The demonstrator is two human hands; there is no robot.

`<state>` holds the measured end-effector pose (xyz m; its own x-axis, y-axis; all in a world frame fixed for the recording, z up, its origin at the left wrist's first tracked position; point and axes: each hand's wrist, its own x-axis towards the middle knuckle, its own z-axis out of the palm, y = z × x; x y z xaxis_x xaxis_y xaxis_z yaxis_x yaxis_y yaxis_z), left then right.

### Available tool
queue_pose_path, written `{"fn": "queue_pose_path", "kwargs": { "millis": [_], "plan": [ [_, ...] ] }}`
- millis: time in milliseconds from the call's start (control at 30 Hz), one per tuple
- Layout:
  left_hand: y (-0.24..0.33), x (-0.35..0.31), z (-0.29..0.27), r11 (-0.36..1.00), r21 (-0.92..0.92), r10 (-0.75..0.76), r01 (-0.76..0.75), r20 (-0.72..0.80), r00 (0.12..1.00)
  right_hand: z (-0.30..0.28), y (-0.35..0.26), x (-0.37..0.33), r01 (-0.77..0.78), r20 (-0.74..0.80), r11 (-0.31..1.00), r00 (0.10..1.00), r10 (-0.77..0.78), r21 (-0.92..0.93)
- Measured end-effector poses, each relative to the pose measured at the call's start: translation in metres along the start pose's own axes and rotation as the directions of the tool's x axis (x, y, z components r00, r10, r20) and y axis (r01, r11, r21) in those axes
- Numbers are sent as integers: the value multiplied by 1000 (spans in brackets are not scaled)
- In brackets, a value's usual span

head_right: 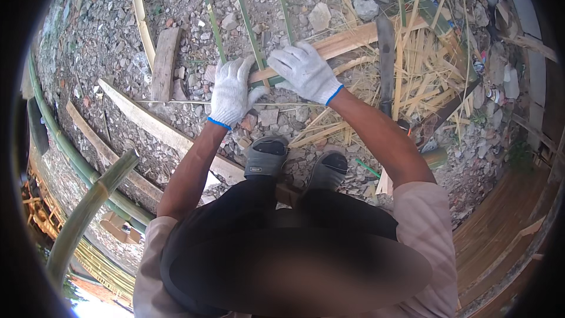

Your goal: Weaving thin strips of bamboo into a frame and using a machete to shave or split strips for fitting.

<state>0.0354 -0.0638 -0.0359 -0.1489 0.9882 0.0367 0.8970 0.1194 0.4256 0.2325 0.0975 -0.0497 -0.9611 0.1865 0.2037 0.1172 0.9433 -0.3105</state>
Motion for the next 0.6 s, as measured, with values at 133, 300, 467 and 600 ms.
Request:
{"fn": "queue_pose_path", "kwargs": {
  "millis": [133, 300, 467, 600],
  "plan": [
    [-4, -3, 4, 999, -42, 6, -7, -15, 1000, 2, -1, 1, -15, 21, 1000, 1000, 14, 8],
    [-4, -3, 3, 998, -57, -5, 5, -1, 1000, 0, -2, 2, -24, -16, 1000, 1000, 24, 1],
    [0, -1, 0, 999, -50, 9, -9, -1, 1000, 0, 1, -5, -44, 11, 996, 999, 44, 80],
    [1, -7, -13, 992, -109, 39, -69, -258, 966, -11, -3, -10, -142, -213, 956, 956, 200, 258]
  ]
}}
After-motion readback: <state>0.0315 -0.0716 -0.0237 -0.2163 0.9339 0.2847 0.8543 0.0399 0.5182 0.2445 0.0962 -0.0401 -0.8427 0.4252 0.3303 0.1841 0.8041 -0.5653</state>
